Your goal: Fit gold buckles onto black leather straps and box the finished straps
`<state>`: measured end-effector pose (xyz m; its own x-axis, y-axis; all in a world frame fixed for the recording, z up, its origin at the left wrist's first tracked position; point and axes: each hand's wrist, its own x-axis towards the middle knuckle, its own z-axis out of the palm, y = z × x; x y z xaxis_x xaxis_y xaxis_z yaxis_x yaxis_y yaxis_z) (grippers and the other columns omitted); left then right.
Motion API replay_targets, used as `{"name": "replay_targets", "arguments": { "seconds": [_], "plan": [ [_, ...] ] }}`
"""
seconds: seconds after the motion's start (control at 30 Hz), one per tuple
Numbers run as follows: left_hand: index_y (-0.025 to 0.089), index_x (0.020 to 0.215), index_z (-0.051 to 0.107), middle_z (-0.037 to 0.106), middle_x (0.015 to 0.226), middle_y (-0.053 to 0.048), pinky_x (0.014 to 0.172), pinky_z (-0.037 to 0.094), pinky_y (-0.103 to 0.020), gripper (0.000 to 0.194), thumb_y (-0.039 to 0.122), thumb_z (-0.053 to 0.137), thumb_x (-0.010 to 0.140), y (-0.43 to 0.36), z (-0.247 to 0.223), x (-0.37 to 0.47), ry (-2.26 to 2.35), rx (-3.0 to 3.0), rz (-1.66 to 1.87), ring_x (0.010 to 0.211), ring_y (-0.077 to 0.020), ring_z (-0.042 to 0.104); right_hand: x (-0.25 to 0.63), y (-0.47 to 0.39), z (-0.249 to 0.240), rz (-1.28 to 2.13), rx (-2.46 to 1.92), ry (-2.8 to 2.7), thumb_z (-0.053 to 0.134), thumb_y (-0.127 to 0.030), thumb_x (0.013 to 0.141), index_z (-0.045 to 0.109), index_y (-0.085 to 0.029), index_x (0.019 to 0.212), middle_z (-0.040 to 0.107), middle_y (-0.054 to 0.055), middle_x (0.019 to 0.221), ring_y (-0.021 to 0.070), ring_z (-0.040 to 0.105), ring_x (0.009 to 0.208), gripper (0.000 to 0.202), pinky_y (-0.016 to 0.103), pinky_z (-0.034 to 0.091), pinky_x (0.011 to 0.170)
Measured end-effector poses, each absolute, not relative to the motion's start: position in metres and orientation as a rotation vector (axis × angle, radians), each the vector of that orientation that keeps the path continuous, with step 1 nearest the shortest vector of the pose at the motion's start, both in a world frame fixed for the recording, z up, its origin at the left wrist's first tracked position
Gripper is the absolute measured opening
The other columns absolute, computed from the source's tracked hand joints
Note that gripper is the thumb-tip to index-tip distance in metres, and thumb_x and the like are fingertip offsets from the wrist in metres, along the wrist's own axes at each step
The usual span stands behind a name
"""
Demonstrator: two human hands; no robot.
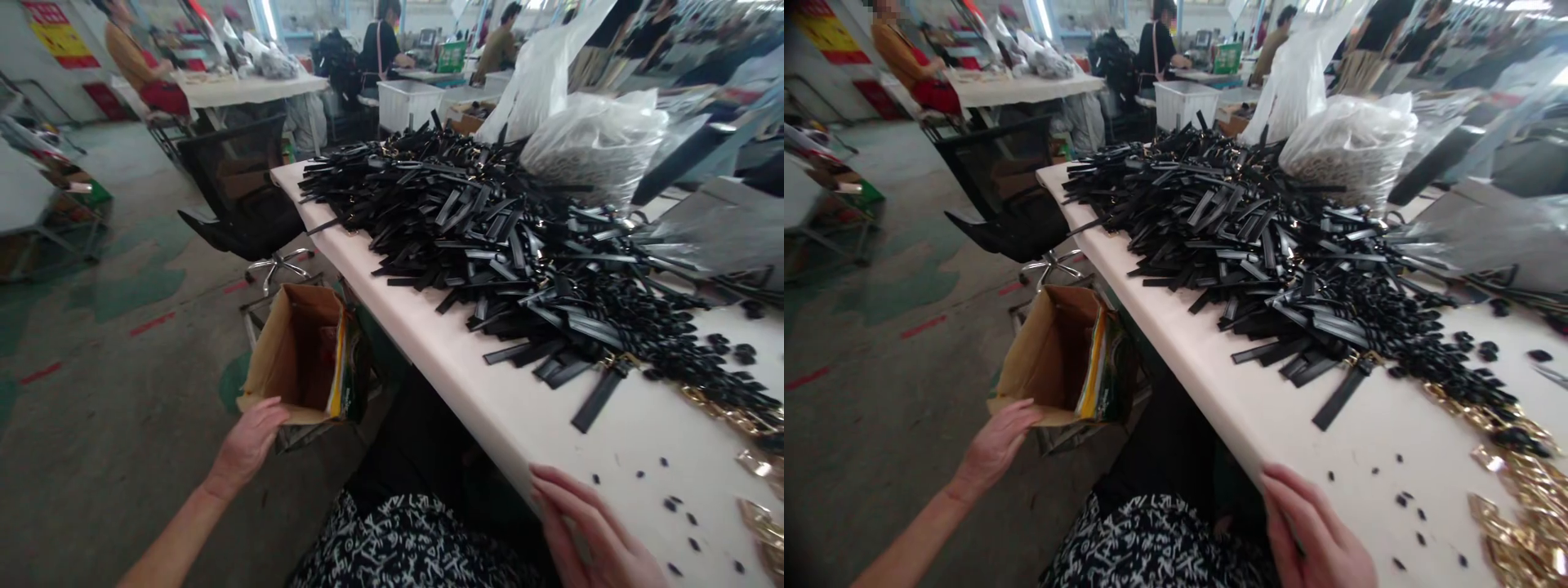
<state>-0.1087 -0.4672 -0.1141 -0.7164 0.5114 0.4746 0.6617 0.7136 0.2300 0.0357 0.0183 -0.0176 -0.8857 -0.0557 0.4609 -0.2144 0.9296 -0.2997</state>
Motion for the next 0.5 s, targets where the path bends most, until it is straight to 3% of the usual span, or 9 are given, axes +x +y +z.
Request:
{"name": "replay_targets", "arguments": {
  "seconds": [0.13, 0.27, 0.33, 0.43, 0.5],
  "plan": [
    [0.020, 0.108, 0.070, 0.075, 0.106, -0.006, 0.099, 0.055, -0.035, 0.027, 0.014, 0.048, 0.096, -0.451, -0.098, -0.092, -2.568, -1.015, -0.570, 0.116, -0.0205, 0.064, -0.028, -0.052, -0.004, 0.547, 0.607, -2.709, 0.050, -0.018, 0.094, 0.054, -0.022, 0.133, 0.059, 0.013, 0.139, 0.0217, 0.069, 0.107, 0.040, 0.033, 0.060, 0.086],
    [0.021, 0.107, 0.071, 0.075, 0.105, -0.005, 0.100, 0.054, -0.034, 0.028, 0.015, 0.045, 0.098, -0.432, -0.092, -0.081, -2.600, -1.089, -0.552, 0.118, -0.0201, 0.063, -0.075, -0.111, -0.020, 0.510, 1.149, -2.921, 0.055, -0.016, 0.089, 0.056, -0.022, 0.132, 0.050, 0.014, 0.149, 0.0214, 0.072, 0.090, 0.044, 0.034, 0.060, 0.075],
    [0.021, 0.107, 0.072, 0.075, 0.106, -0.006, 0.101, 0.054, -0.036, 0.028, 0.016, 0.046, 0.098, -0.427, -0.092, -0.080, -2.632, -1.057, -0.556, 0.119, -0.0210, 0.063, -0.090, -0.131, -0.035, 0.466, 1.197, -2.981, 0.057, -0.012, 0.086, 0.055, -0.022, 0.132, 0.049, 0.014, 0.149, 0.0189, 0.070, 0.082, 0.047, 0.031, 0.057, 0.068],
    [0.021, 0.106, 0.071, 0.074, 0.105, -0.006, 0.102, 0.053, -0.036, 0.027, 0.017, 0.047, 0.097, -0.430, -0.094, -0.080, -2.657, -1.058, -0.615, 0.118, -0.0208, 0.063, -0.105, -0.146, -0.057, 0.458, 1.217, -3.016, 0.056, -0.010, 0.087, 0.063, -0.020, 0.112, 0.065, 0.011, 0.121, 0.0176, 0.066, 0.081, 0.028, 0.028, 0.052, 0.067],
    [0.023, 0.109, 0.070, 0.072, 0.113, -0.006, 0.105, 0.050, -0.039, 0.025, 0.020, 0.048, 0.097, -0.438, -0.099, -0.080, -2.662, -0.962, -0.689, 0.120, -0.0216, 0.061, -0.111, -0.146, -0.067, 0.498, 1.179, -3.039, 0.057, -0.013, 0.089, 0.065, -0.018, 0.093, 0.066, 0.008, 0.098, 0.0178, 0.064, 0.081, 0.010, 0.027, 0.049, 0.069]
  ]
}}
